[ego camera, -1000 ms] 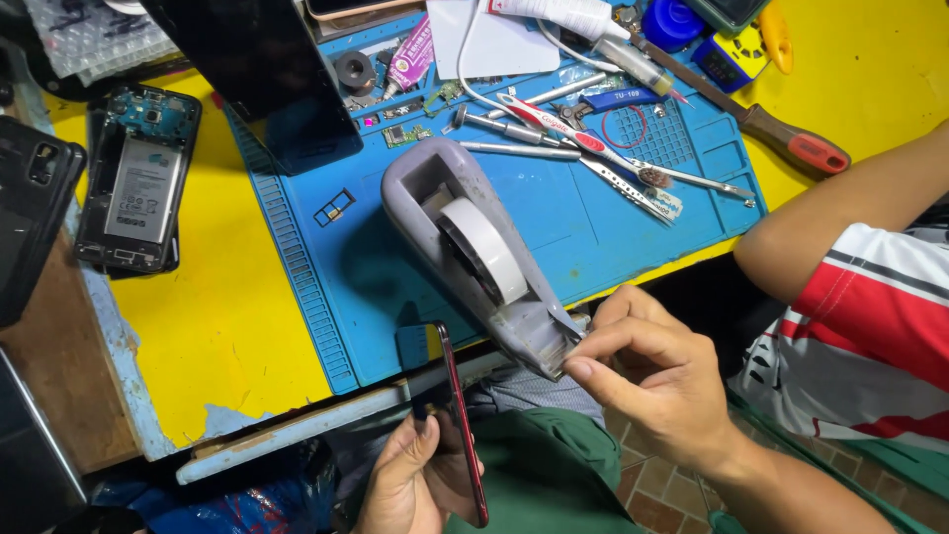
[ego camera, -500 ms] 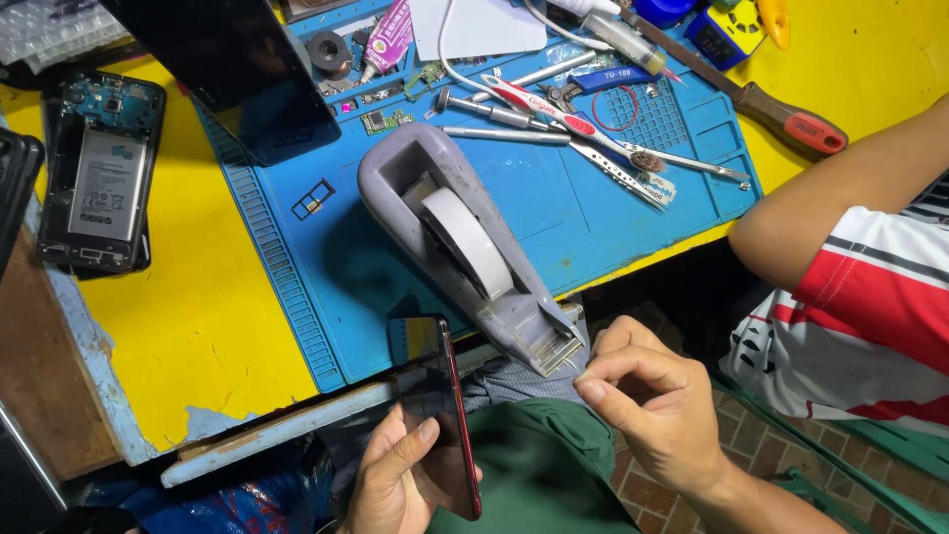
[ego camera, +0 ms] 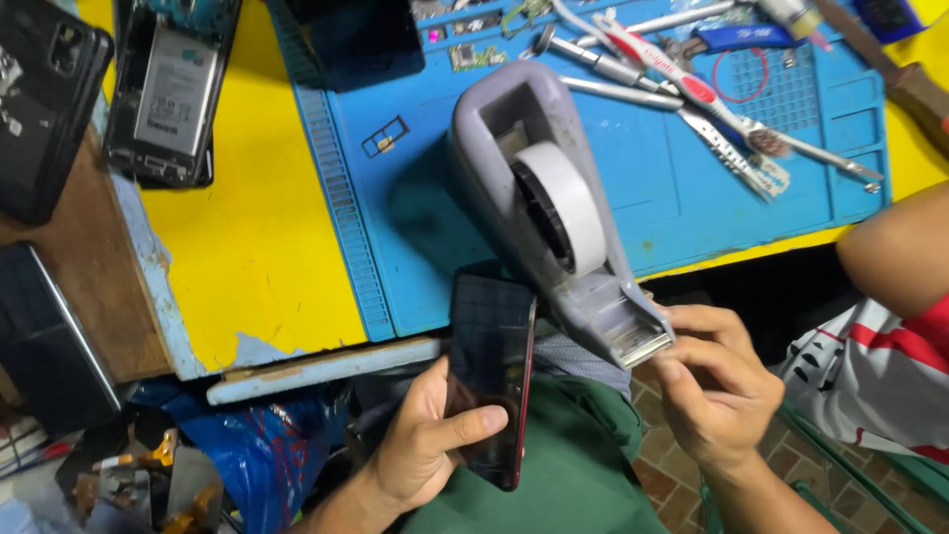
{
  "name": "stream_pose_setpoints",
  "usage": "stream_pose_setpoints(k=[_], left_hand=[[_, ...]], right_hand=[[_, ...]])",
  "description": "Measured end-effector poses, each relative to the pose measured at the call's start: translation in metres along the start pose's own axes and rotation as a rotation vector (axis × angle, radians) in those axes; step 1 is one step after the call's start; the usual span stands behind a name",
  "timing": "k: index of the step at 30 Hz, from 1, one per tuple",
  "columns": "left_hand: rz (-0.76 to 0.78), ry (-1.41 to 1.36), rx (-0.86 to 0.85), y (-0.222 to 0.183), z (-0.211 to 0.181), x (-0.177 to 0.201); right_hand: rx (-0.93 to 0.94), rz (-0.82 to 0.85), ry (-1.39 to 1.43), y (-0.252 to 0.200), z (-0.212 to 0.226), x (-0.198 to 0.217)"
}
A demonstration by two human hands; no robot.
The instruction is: Applying adhesive to a phone frame and attaching the screen, then securing it with tape.
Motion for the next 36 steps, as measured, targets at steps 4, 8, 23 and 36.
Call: stream_pose_setpoints(k=[4, 8, 23, 36], left_hand=[[0.071, 0.078, -0.113, 0.001, 0.001, 0.007], [0.097, 0.134, -0.150, 0.000, -0.003, 0.006], [0.055, 0.360, -0.128, -0.004, -0.018, 0.010], [0.062, 0.437, -0.149, -0.001, -0.019, 0.011]], right_hand=[[-0.361, 0.256, 0.154, -0.004, 0.012, -0.006], [-0.607, 0.661, 0.430, -0.002, 0.023, -0.045], [-0.926, 0.931, 0.378, -0.015, 0.028, -0.079], [-0.971, 0.910, 0.361, -0.020, 0.022, -0.079]])
Point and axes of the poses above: each hand's wrist, its own y-axis towards the middle knuckle, its own x-axis out of the back of the hand, z = x × y, the point moved 4 cm from there along y, towards the middle knuckle, and after that the axes turned 7 degrees about -z, right-handed, at the moved point
